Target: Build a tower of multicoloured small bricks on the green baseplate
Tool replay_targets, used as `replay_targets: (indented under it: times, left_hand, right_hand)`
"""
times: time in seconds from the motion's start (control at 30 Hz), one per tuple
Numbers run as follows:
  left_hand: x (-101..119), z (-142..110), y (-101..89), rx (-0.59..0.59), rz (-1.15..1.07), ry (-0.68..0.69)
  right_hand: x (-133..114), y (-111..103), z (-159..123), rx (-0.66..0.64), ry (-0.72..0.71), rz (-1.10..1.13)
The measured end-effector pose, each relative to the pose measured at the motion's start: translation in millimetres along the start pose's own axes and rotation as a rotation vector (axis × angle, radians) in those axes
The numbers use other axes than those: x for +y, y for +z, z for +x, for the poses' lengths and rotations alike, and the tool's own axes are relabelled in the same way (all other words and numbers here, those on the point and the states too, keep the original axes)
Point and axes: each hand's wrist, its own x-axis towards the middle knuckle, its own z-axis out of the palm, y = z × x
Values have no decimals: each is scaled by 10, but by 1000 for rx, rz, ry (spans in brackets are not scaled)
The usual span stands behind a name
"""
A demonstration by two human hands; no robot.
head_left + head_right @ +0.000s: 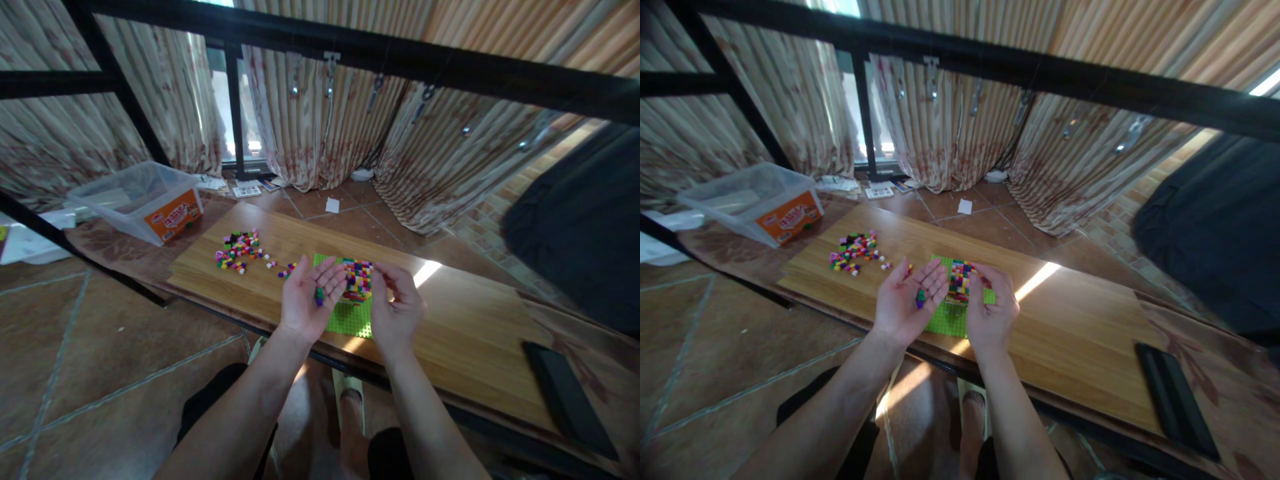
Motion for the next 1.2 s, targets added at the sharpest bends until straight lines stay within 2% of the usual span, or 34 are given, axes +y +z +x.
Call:
replay_targets:
  times: [0.2, 0.43, 0.53, 0.67, 0.8, 0.9, 1.1, 1.2]
  left_hand:
    - [-1, -44, 45, -109, 103, 8]
    - [-4, -50, 54, -137, 139, -51]
    - [-8, -51, 56, -137, 106, -75]
    - [-3, -36, 42, -95, 62, -94]
    - [6, 14, -21, 72, 47, -46]
    - [3, 50, -76, 171, 135, -21]
    - [-34, 54, -94, 215, 329, 11]
    - [-58, 41, -81, 185, 400, 7]
  right_hand:
    - [-253, -37, -82, -411, -181, -2]
    - [-210, -40, -55, -607, -304, -57]
    - [-203, -27, -58, -601, -298, -51]
    - [-196, -14, -76, -504, -243, -54]
    - [-99, -48, -52, -302, -159, -82]
    - [26, -83, -7, -206, -96, -114]
    - [149, -46, 16, -206, -112, -178]
    - [154, -3, -1, -235, -162, -228]
